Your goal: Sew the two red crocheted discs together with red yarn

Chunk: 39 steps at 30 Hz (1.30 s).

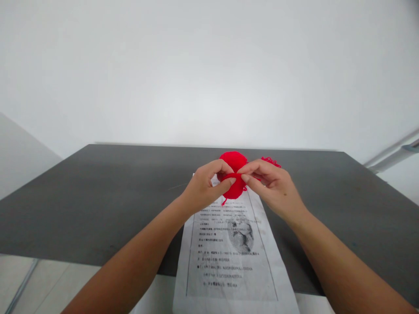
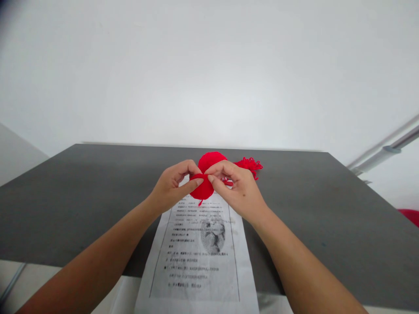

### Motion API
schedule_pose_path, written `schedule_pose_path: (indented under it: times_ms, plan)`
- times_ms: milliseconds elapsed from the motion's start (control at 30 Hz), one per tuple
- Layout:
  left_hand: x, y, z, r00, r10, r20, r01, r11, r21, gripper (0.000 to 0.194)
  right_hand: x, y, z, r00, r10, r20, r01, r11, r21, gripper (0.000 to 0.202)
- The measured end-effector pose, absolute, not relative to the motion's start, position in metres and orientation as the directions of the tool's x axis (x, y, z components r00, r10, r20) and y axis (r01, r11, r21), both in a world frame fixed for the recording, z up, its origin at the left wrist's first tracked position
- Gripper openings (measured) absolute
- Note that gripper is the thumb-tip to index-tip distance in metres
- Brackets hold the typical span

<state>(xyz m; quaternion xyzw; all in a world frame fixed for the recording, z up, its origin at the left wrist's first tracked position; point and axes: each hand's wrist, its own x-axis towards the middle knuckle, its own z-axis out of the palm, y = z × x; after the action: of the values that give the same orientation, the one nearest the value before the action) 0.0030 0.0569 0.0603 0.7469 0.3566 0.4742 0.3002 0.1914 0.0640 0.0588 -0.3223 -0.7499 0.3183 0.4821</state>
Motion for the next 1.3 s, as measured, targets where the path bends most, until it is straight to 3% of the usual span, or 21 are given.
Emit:
schedule_pose_path:
  times_ms: [267,633,1300]
  plan:
    - [0.0038,0.0567,0.0598,0.285,0.813,0.508,0.262,-0.576,0.775,0.007,0.1904,0.0621,0.062,-0.33,0.804,0.495,0.19,0.57,-0.799,0.01]
    - [0.0045,0.0581,0.0579,0.291,0.835,0.467,0.169,-0.525,0.834,0.009,0.1914,0.0619,0.0629,-0.322,0.861,0.393,0.084,0.44,-0.894,0.008]
    - [0.0055,0.0581,0.0567,0.247,0.855,0.456,0.166,-0.501,0.849,0.011,0.189,0.0625,0.0619,-0.287,0.867,0.407,0.075,0.444,-0.893,0.006]
